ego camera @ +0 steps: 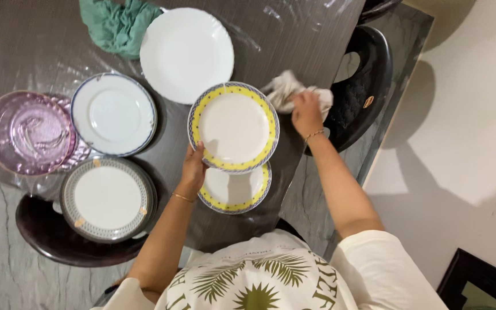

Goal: The person wipes several plates with a cloth on a table. They handle each plate one at a time, wiping both sides and stacking them. The plates include different designs and colors.

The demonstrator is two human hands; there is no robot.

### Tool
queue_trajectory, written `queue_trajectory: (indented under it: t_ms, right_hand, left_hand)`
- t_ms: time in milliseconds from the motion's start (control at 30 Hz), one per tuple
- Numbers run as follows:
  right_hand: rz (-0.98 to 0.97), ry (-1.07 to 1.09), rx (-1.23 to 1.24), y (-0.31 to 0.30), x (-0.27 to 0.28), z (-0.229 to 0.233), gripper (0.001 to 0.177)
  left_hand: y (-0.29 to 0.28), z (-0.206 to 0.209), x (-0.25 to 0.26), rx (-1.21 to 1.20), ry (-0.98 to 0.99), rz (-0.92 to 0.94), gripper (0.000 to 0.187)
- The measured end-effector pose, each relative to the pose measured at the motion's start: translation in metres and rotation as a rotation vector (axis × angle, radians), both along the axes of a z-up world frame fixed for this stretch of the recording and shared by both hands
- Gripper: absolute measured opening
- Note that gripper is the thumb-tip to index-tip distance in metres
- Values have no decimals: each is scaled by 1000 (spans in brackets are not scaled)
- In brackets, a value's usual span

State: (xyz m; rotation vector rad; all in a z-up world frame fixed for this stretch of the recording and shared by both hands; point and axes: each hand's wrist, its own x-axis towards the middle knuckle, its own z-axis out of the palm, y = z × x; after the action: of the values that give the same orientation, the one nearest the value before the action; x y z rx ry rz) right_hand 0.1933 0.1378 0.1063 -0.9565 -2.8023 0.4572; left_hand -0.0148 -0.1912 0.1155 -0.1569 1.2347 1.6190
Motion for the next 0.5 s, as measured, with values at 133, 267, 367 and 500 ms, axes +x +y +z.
queue_trajectory:
  t_ms: [133, 267, 367, 500]
  right_hand:
    - [57, 154, 77, -25, -5, 9, 35]
    - [-86, 294, -438, -104, -2, -8, 15]
    - [-272, 144, -706, -161, 7, -7, 37]
    - [-303, 130, -571, -193, 21, 8, 52]
  left_hand:
    - [-54, 0, 16, -106, 27, 29, 59]
    - [-92, -24, 34, -182, 178, -19, 55]
    - [-105, -42, 49, -231, 197, 2, 50]
    - [-104, -47, 62, -338, 440, -32, 46]
